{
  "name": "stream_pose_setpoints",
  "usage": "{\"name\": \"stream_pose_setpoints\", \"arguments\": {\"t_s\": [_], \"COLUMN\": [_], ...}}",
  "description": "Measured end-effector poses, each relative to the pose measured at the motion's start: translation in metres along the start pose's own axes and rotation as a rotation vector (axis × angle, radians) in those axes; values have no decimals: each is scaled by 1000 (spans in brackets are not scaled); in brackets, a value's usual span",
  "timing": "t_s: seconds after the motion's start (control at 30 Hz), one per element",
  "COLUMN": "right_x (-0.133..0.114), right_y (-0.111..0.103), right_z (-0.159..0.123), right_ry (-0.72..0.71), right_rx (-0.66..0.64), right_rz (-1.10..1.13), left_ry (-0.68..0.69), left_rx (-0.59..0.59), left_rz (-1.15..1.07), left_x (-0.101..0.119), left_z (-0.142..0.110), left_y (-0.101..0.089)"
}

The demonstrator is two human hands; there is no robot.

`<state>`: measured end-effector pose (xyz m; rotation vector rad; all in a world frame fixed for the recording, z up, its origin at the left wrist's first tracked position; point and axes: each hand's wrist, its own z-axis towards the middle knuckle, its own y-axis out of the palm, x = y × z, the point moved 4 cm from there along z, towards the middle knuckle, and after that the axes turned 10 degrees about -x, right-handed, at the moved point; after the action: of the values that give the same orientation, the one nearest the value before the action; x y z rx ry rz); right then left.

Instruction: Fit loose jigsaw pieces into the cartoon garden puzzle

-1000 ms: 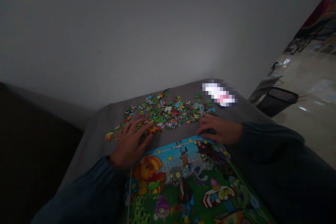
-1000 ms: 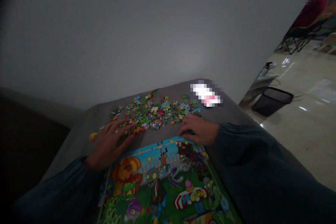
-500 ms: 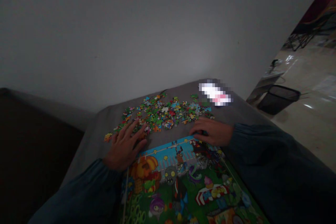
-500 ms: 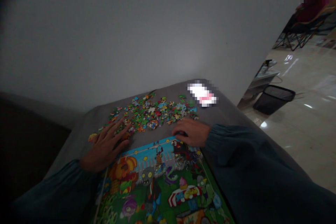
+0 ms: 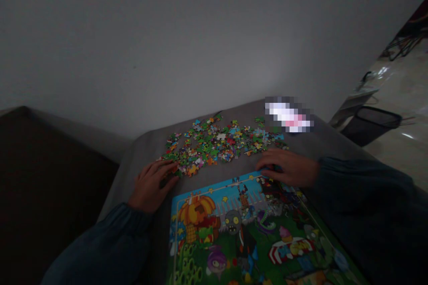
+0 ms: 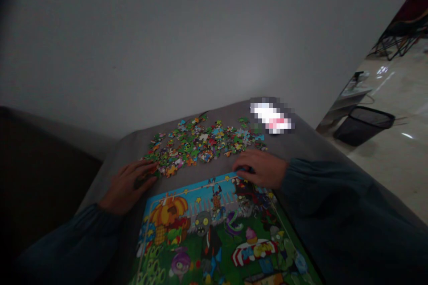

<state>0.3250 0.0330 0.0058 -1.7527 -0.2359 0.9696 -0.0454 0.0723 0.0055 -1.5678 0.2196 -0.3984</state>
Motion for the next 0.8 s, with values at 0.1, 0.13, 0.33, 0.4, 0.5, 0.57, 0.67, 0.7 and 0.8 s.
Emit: {"name": "stream_pose_setpoints", "arguments": {"t_s": [0.1, 0.13, 0.33, 0.4, 0.5, 0.57, 0.67, 0.7, 0.8], "right_x": [1, 1, 0, 0, 1, 1, 0, 0, 0], "right_y": [1, 1, 1, 1, 1, 1, 1, 0, 0], "right_z": [-1, -1, -1, -1, -1, -1, -1, -1, 0], "right_ry": [10, 10, -7, 0, 13, 12, 2, 0, 0], "right_rx": [-5, -3, -18, -18, -19, -18, -13, -13, -15], "right_rz": [-1, -1, 6, 2, -7, -7, -5, -5, -9], "left_ry": [-48, -66, -72, -65, -52, -16, 151, 224, 408], "left_rx": [-15, -20, -6, 17, 44, 63, 3, -54, -250], "left_rz": [-33, -42, -128, -141, -135, -138, -198, -215, -222], "left_x": [0, 0, 4, 4, 3, 6, 25, 35, 66], "left_z": [1, 1, 2, 2, 0, -4, -14, -18, -30], "left_y": [0, 0, -1, -3, -9, -17, -29, -31, -30]}}
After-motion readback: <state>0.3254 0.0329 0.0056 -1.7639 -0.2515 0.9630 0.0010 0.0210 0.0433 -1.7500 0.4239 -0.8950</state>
